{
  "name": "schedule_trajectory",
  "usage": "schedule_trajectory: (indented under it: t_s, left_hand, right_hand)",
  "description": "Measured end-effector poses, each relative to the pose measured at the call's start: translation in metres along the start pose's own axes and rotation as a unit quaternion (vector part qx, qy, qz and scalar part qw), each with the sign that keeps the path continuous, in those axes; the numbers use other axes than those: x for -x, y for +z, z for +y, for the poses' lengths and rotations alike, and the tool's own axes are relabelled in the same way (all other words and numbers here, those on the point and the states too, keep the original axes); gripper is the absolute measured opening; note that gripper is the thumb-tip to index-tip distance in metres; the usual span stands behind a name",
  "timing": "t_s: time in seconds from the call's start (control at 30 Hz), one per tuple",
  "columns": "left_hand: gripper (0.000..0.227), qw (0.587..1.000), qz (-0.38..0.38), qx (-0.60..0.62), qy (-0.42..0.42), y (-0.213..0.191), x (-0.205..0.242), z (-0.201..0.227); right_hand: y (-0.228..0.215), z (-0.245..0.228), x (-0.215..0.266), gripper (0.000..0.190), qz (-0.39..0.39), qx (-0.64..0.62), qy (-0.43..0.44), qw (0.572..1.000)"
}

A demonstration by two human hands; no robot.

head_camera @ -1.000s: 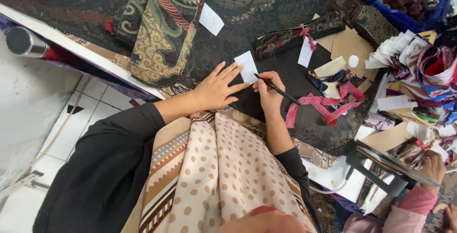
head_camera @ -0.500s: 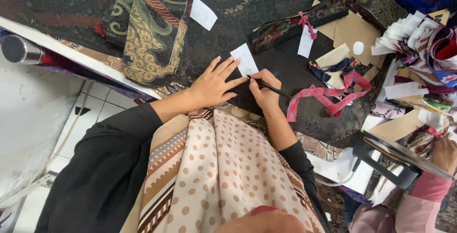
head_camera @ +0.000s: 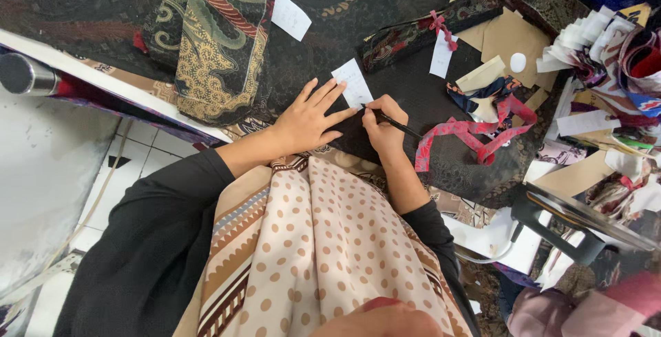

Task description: The person writes on small white paper tags with a pen, then attaches the tags to folded patterned fabric pieces. The person also handles and folds additional colorful patterned fabric pieces on the table.

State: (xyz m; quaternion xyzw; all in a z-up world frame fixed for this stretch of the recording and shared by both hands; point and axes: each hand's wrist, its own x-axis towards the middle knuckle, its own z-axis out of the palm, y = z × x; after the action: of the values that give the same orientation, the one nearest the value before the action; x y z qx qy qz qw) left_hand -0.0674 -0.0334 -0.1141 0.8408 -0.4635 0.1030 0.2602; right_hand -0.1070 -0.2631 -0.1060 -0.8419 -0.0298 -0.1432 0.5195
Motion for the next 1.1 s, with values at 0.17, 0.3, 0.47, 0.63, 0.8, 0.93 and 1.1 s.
schedule_trajectory:
  t_s: [0.17, 0.3, 0.47, 0.63, 0.8, 0.93, 1.1]
  left_hand:
    - [0.059, 1.0, -0.002, 0.001, -0.002, 0.0, -0.001, 0.0]
    - [0.059, 1.0, -0.016, 0.007, -0.006, -0.002, -0.001, 0.0]
    - [0.059, 1.0, -0.022, 0.013, -0.007, -0.002, -0.001, 0.001]
    - [0.059, 0.999, -0.027, 0.02, -0.011, -0.004, -0.003, 0.0]
    - [0.06, 0.999, -0.03, 0.007, -0.01, -0.007, -0.004, 0.0]
    - [0.061, 0.998, -0.031, 0.044, -0.016, -0.015, -0.007, 0.003]
    - [0.037, 0.993, 0.049, 0.107, -0.022, -0.017, -0.006, 0.0]
  right_hand:
    - [0.0, -0.001, -0.001, 0.006, -0.003, -0.036, 0.025, 0.999]
    - [0.0, -0.002, 0.0, 0.007, 0.022, 0.063, -0.045, 0.997]
    - [0.002, -0.004, 0.0, 0.006, 0.016, 0.007, 0.01, 1.0]
    - [0.004, -0.006, -0.003, 0.006, 0.022, -0.007, 0.019, 1.0]
    - [0.003, 0.013, 0.003, 0.01, 0.07, -0.082, 0.093, 0.99]
    - [-0.017, 0.045, -0.003, 0.034, 0.144, -0.113, 0.153, 0.971]
    - [-0.071, 0.072, -0.016, 0.04, 0.276, 0.053, 0.056, 0.958]
